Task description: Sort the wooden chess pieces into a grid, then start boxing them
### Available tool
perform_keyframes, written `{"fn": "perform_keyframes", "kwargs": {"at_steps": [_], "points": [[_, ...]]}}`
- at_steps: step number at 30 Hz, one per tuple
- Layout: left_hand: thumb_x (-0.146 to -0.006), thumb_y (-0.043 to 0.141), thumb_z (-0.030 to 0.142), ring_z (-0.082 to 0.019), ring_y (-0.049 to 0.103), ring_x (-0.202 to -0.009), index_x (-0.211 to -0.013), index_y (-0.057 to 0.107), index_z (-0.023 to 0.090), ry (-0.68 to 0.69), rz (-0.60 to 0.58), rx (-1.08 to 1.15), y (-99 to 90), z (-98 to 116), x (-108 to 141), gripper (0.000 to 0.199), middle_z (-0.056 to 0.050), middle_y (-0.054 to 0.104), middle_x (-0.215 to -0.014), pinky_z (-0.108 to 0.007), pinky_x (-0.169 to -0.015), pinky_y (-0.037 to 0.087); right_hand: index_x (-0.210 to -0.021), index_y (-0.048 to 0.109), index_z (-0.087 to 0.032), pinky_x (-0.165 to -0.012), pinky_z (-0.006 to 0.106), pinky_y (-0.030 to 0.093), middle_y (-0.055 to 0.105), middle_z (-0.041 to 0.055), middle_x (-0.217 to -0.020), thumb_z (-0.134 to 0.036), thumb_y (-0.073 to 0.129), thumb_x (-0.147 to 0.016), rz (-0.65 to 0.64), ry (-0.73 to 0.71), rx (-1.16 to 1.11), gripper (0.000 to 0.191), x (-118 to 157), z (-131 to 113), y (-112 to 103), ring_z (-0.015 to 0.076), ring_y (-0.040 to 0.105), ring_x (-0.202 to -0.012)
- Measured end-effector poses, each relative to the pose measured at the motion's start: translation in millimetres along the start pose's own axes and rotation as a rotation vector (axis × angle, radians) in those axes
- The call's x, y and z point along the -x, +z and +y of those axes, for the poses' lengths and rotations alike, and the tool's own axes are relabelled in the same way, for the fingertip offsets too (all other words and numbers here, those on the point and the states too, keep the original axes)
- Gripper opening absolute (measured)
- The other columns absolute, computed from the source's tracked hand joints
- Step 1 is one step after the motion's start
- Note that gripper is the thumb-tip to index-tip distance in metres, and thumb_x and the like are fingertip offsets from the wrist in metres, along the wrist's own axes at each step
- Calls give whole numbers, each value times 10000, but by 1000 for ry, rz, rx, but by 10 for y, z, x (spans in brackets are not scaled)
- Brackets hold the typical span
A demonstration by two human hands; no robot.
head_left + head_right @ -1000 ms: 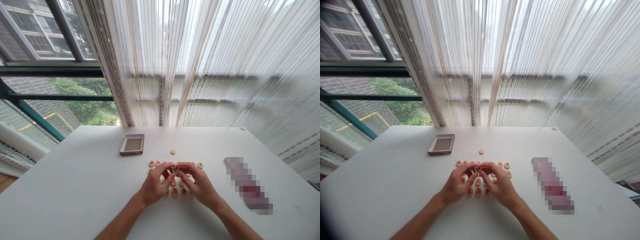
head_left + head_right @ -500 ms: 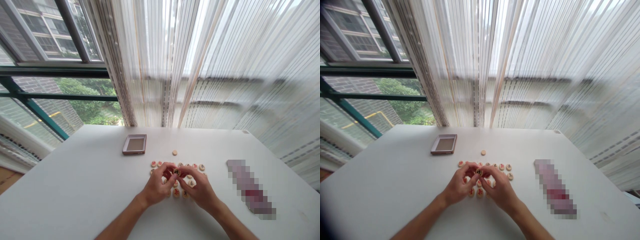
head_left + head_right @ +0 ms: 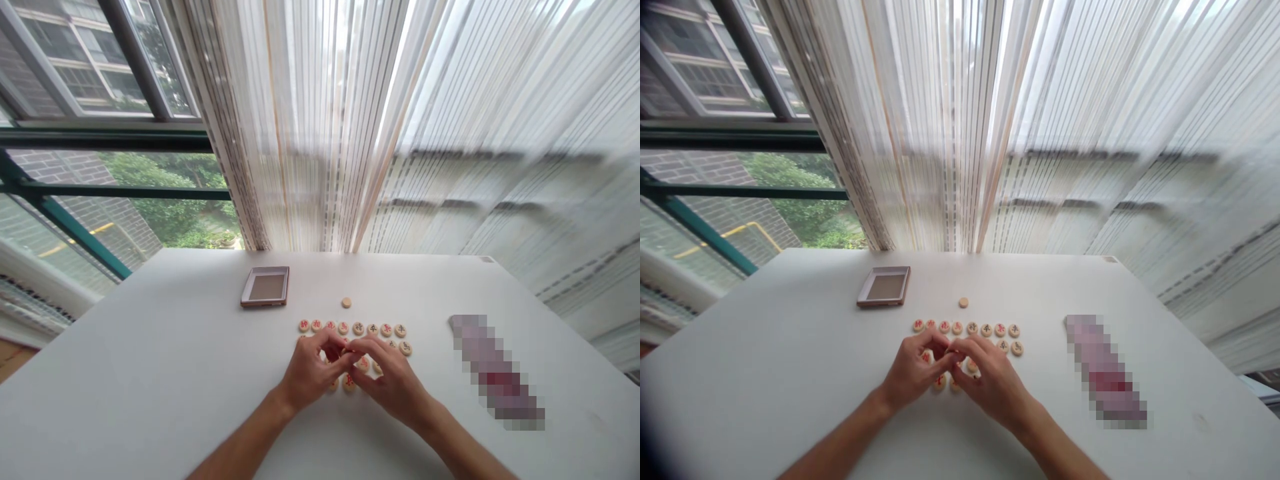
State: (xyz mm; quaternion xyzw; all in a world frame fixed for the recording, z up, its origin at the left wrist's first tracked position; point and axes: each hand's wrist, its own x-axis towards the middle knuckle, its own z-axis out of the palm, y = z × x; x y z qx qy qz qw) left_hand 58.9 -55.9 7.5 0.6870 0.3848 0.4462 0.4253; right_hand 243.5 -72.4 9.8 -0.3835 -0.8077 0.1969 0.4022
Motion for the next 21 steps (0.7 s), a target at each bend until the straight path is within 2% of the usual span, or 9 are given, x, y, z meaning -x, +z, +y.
{"fn": "perform_keyframes", "kwargs": {"at_steps": [7, 12, 17, 21], "points": [[-873, 707, 315, -133, 679, -641, -854, 699, 163, 31, -5, -46, -9, 19, -7, 153, -31, 751, -749, -207, -599, 526, -1079, 581, -265, -728, 309, 520, 662, 31, -893, -155, 620, -906, 1, -5, 2, 208, 16, 31, 16, 190, 643, -792], [-924, 637, 283, -141, 714, -698, -936, 685, 185, 86, -16, -67, -20, 16, -9, 110, -28, 767, -807, -219, -665, 558, -1065, 578, -267, -711, 307, 516, 666, 21, -862, -204, 635, -920, 26, -6, 16, 168, -6, 37, 11, 187, 640, -764], [-977, 542, 264, -122, 681, -633, -980, 683, 196, 100, -17, -169, -37, 5, -8, 156, -14, 741, -781, -217, -648, 542, -1145, 584, -277, -782, 330, 527, 679, 27, -912, -183, 637, -915, 41, 16, 6, 254, -7, 51, -1, 193, 650, -812], [-990, 508, 241, -120, 677, -637, -1048, 674, 206, 108, -32, -201, -37, -13, -8, 179, -14, 737, -819, -219, -654, 540, -1178, 602, -283, -771, 321, 542, 695, 24, -921, -179, 623, -927, 61, 29, -8, 272, -13, 53, -22, 188, 659, -811]]}}
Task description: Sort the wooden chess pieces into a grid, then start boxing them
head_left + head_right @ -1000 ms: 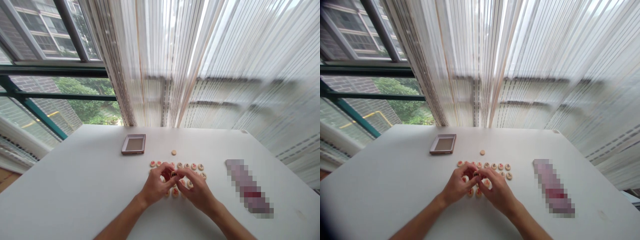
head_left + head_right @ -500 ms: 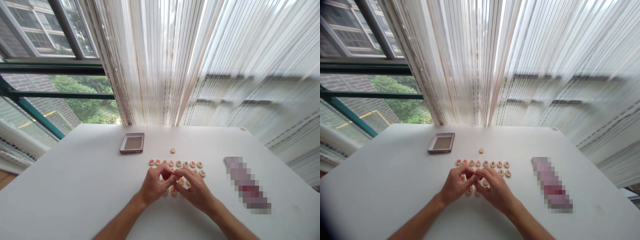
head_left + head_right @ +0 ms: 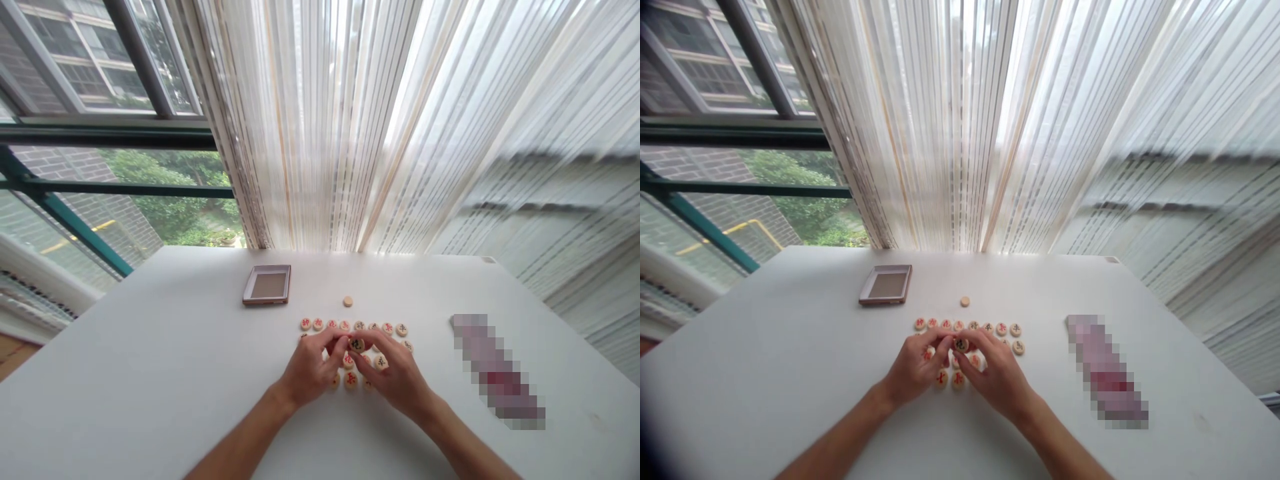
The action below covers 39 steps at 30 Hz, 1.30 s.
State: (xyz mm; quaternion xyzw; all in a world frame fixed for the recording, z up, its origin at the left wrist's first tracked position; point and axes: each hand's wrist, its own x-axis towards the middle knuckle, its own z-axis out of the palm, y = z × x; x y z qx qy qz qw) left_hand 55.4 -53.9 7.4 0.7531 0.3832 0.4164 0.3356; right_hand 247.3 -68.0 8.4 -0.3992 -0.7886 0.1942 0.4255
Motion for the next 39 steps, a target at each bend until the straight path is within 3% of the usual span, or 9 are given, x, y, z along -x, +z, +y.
{"fn": "perform_keyframes", "kwargs": {"at_steps": [7, 14, 22, 30, 35, 39], "points": [[-953, 569, 218, -131, 697, -733, -1129, 636, 211, 38, 69, 1, 17, -48, -14, 188, -36, 736, -1010, -255, -750, 564, -1236, 633, -288, -795, 319, 606, 732, 50, -1046, -223, 615, -948, 74, 96, -120, 296, -3, 67, -7, 185, 717, -857], [-957, 567, 216, -124, 676, -706, -1108, 629, 221, 67, 55, -72, 6, -70, -10, 163, -22, 729, -970, -274, -785, 549, -1123, 691, -261, -855, 363, 627, 746, 74, -1094, -270, 612, -952, 81, 230, -315, 189, -24, 63, 1, 237, 749, -964], [-953, 560, 184, -131, 676, -714, -1122, 613, 229, 167, 60, -150, -9, -115, -12, 183, -24, 720, -985, -282, -771, 540, -1137, 643, -246, -893, 363, 614, 729, 64, -1089, -274, 623, -940, 22, 283, -457, 200, -27, 42, 26, 219, 739, -968], [-953, 566, 180, -130, 677, -703, -1092, 611, 217, 208, 58, -186, -5, -115, -8, 151, -22, 715, -931, -257, -714, 527, -951, 666, -224, -741, 305, 619, 725, 31, -848, -351, 700, -891, 11, 366, -430, 144, -7, 37, 38, 202, 733, -805], [-953, 570, 183, -120, 668, -679, -1078, 610, 214, 224, 56, -220, 2, -118, -2, 134, -11, 716, -913, -285, -789, 529, -918, 687, -224, -702, 292, 603, 737, 27, -815, -369, 697, -894, 15, 389, -435, 147, 24, 65, 50, 192, 728, -758], [-947, 580, 187, -123, 663, -672, -1093, 605, 213, 250, 41, -241, -4, -115, -2, 151, -25, 708, -932, -280, -743, 536, -916, 682, -229, -688, 289, 601, 728, 14, -776, -361, 698, -896, 25, 386, -461, 135, 13, 58, 49, 188, 725, -738]]}}
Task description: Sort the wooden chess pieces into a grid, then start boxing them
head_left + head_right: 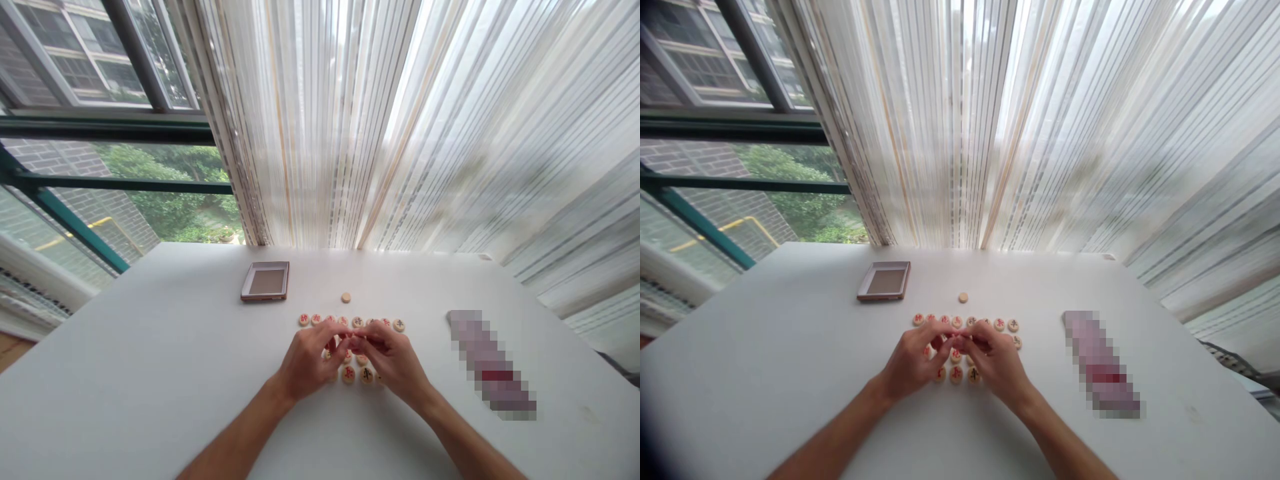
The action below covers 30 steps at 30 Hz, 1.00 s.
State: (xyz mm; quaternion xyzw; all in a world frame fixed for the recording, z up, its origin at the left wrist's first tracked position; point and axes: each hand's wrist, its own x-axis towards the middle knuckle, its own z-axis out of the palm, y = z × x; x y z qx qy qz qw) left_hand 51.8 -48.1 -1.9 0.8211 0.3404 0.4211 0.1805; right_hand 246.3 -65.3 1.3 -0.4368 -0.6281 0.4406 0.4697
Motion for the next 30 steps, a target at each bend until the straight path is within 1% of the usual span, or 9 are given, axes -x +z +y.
{"fn": "perform_keyframes", "kwargs": {"at_steps": [5, 6, 9, 11, 15, 20, 25, 28, 30], "points": [[-915, 634, 192, -119, 659, -665, -1096, 602, 218, 38, 7, -15, -18, 21, -15, 185, -32, 698, -973, -270, -710, 556, -953, 667, -221, -764, 337, 626, 732, 31, -855, -384, 668, -918, -15, 31, -105, 166, -8, -67, 27, 209, 750, -816], [-904, 656, 202, -127, 672, -699, -1099, 603, 220, 44, 12, -21, -22, 29, -20, 202, -35, 698, -995, -271, -721, 563, -962, 659, -220, -767, 339, 628, 733, 37, -880, -388, 655, -928, -18, 36, -131, 172, -7, -76, 35, 213, 753, -836], [-873, 710, 227, -177, 703, -902, -1109, 607, 227, 58, 39, -37, -30, 52, -40, 258, -50, 695, -1049, -287, -796, 580, -1020, 632, -221, -796, 345, 629, 727, 51, -966, -391, 614, -958, -47, 46, -204, 181, -1, -79, 55, 218, 756, -900], [-873, 713, 225, -191, 702, -965, -1103, 611, 229, 60, 52, -41, -31, 60, -50, 252, -55, 693, -1063, -294, -823, 586, -1072, 620, -229, -837, 359, 624, 719, 58, -1027, -387, 593, -973, -74, 51, -234, 188, 4, -68, 62, 219, 748, -949], [-889, 693, 226, -177, 719, -894, -1087, 615, 228, 40, 44, -45, -35, 66, -48, 213, -58, 696, -1069, -297, -808, 597, -1133, 611, -251, -887, 382, 615, 705, 66, -1096, -394, 547, -995, -104, 45, -238, 209, 11, -69, 59, 223, 724, -1022], [-893, 691, 245, -187, 717, -905, -1084, 622, 227, 18, 29, -30, -54, 67, -36, 204, -63, 701, -1066, -303, -812, 593, -1170, 609, -263, -887, 393, 621, 692, 78, -1151, -405, 515, -1005, -111, 47, -224, 238, 20, -112, 51, 230, 711, -1048], [-888, 690, 236, -191, 702, -920, -1085, 622, 220, 20, 33, -17, -63, 57, -33, 209, -64, 702, -1056, -308, -818, 584, -1193, 620, -264, -929, 404, 604, 684, 79, -1189, -385, 511, -1008, -128, 49, -207, 247, 24, -109, 38, 230, 699, -1078], [-888, 676, 213, -161, 680, -814, -1095, 623, 215, -19, 33, 28, -58, 54, -32, 214, -63, 692, -1062, -301, -776, 581, -1219, 619, -256, -940, 405, 598, 671, 86, -1230, -371, 545, -994, -127, 36, -161, 263, 21, -115, 27, 228, 702, -1068], [-890, 667, 206, -130, 647, -730, -1102, 625, 213, -84, 35, 123, -52, 57, -38, 216, -61, 675, -1063, -273, -709, 574, -1252, 600, -251, -947, 410, 595, 693, 85, -1192, -367, 556, -991, -135, 37, -144, 289, 19, -128, 23, 223, 709, -1049]]}}
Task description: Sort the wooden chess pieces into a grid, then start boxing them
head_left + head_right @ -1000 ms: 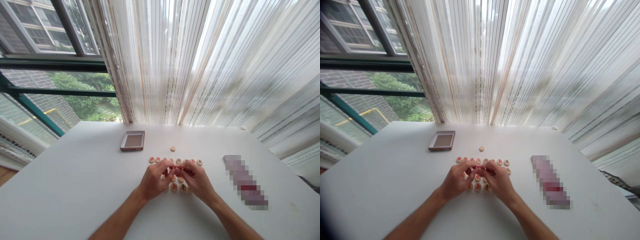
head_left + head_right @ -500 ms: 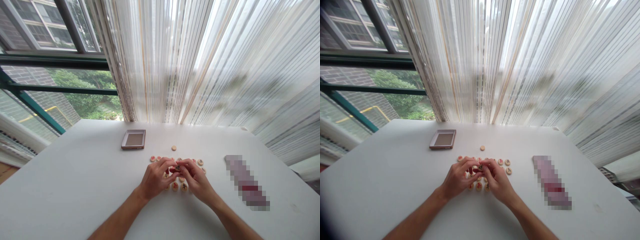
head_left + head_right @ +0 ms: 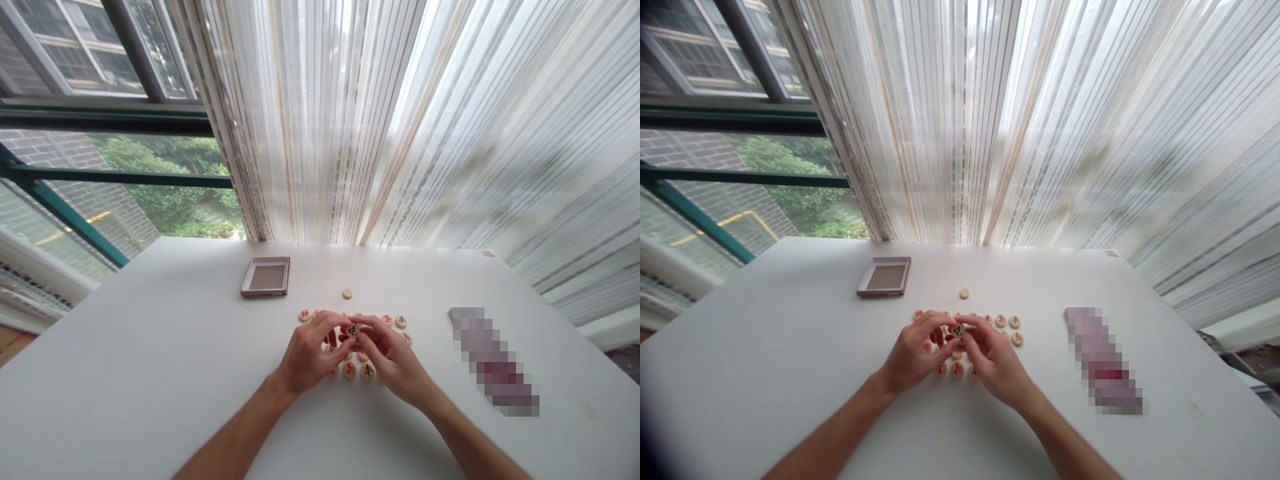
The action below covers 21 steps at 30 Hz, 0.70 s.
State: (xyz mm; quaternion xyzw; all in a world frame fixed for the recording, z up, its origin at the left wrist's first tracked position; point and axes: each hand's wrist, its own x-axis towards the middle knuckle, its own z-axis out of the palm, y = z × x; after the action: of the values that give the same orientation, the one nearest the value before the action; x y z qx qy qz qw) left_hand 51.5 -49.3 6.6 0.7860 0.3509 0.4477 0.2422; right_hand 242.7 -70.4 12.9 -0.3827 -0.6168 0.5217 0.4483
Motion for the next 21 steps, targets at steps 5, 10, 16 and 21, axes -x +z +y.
{"fn": "perform_keyframes", "kwargs": {"at_steps": [5, 10, 16, 21], "points": [[-920, 637, 271, -114, 626, -713, -1115, 626, 194, -204, -20, 271, 30, 6, -20, 210, -48, 650, -975, -226, -646, 547, -1275, 571, -244, -955, 428, 592, 729, 81, -1111, -386, 554, -992, 2, 4, -13, 317, -5, -19, 11, 228, 711, -1051], [-933, 622, 327, -116, 610, -702, -1131, 591, 192, -331, -52, 454, 68, -19, -1, 241, -29, 634, -888, -218, -631, 531, -1264, 580, -250, -888, 415, 620, 728, 89, -1117, -387, 554, -992, 21, -20, 30, 307, -9, 0, 22, 229, 729, -987], [-918, 654, 338, -131, 640, -722, -1106, 575, 193, -367, -62, 510, 78, -34, 11, 251, -15, 622, -833, -229, -647, 535, -1263, 603, -272, -863, 372, 625, 699, 83, -1178, -320, 549, -992, 34, -123, 122, 280, -1, 19, 32, 220, 720, -1016], [-864, 724, 345, -96, 596, -652, -997, 609, 177, -362, -12, 503, 92, -26, -5, 243, -13, 640, -838, -196, -588, 498, -1254, 599, -284, -834, 339, 621, 736, 48, -1046, -218, 587, -955, 38, -232, 280, 307, 6, 65, 30, 196, 734, -938]]}}
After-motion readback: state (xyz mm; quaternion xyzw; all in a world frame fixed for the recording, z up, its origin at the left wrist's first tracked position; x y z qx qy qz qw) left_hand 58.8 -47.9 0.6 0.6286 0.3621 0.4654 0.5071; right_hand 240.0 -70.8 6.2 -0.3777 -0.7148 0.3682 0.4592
